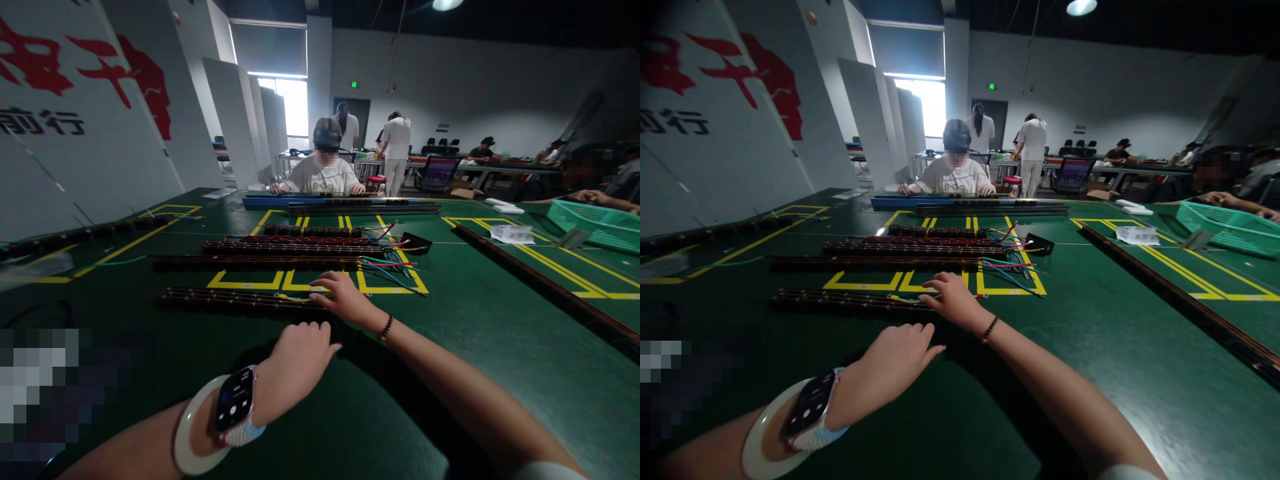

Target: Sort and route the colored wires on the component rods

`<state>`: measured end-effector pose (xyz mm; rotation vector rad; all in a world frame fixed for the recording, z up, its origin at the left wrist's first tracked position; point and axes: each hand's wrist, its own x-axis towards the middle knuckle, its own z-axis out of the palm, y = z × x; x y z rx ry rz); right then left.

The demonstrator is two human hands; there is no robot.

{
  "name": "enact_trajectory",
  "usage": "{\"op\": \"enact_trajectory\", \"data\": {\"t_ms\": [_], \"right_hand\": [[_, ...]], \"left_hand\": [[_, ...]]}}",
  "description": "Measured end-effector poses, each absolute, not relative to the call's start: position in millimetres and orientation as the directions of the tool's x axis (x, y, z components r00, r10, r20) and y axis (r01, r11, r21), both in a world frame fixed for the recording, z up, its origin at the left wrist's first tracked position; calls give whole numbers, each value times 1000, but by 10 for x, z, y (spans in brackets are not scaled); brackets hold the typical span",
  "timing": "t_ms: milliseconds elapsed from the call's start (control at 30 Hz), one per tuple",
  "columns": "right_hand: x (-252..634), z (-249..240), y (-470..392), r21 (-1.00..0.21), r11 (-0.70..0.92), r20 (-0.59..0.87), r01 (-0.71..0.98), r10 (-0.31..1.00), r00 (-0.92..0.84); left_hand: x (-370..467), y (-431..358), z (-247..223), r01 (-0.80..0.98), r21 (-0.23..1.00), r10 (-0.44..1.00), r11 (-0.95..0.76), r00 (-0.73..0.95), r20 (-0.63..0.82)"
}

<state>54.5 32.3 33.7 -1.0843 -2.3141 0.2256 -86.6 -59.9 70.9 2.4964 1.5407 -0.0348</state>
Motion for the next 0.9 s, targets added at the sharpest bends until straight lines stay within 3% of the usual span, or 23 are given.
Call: {"op": "enact_trajectory", "data": {"t_ms": [133, 233, 300, 400, 467, 533, 633, 767, 900], "right_hand": [[241, 389, 365, -175, 722, 343, 669, 682, -646], [184, 432, 345, -123, 701, 323, 702, 697, -640], [233, 483, 319, -181, 681, 378, 710, 715, -589], [455, 600, 309, -455, 646, 443, 613, 761, -474], [699, 697, 329, -636, 597, 404, 489, 797, -448], [994, 792, 358, -730, 552, 309, 404, 793, -525], [1441, 873, 403, -784, 482, 112, 391, 729, -675], [1816, 788, 474, -741, 450, -59, 499, 696, -715], [1778, 545, 549, -752, 407, -51, 518, 749, -661]], "left_hand": [[-894, -536, 650, 918, 166, 915, -360, 382, -127], [-906, -471, 641, 922, 138, 907, -363, 383, -177], [-916, -435, 626, 897, 168, 884, -410, 436, -169], [-938, -388, 594, 854, 289, 862, -433, 486, -145], [-954, -357, 583, 837, 359, 861, -412, 487, -148], [-968, -321, 587, 817, 423, 855, -392, 493, -161], [-974, -262, 590, 757, 581, 815, -298, 519, -258], [-937, -184, 496, 555, 832, 688, -4, 605, -400], [-897, -162, 384, 308, 922, 636, 236, 669, -385]]}}
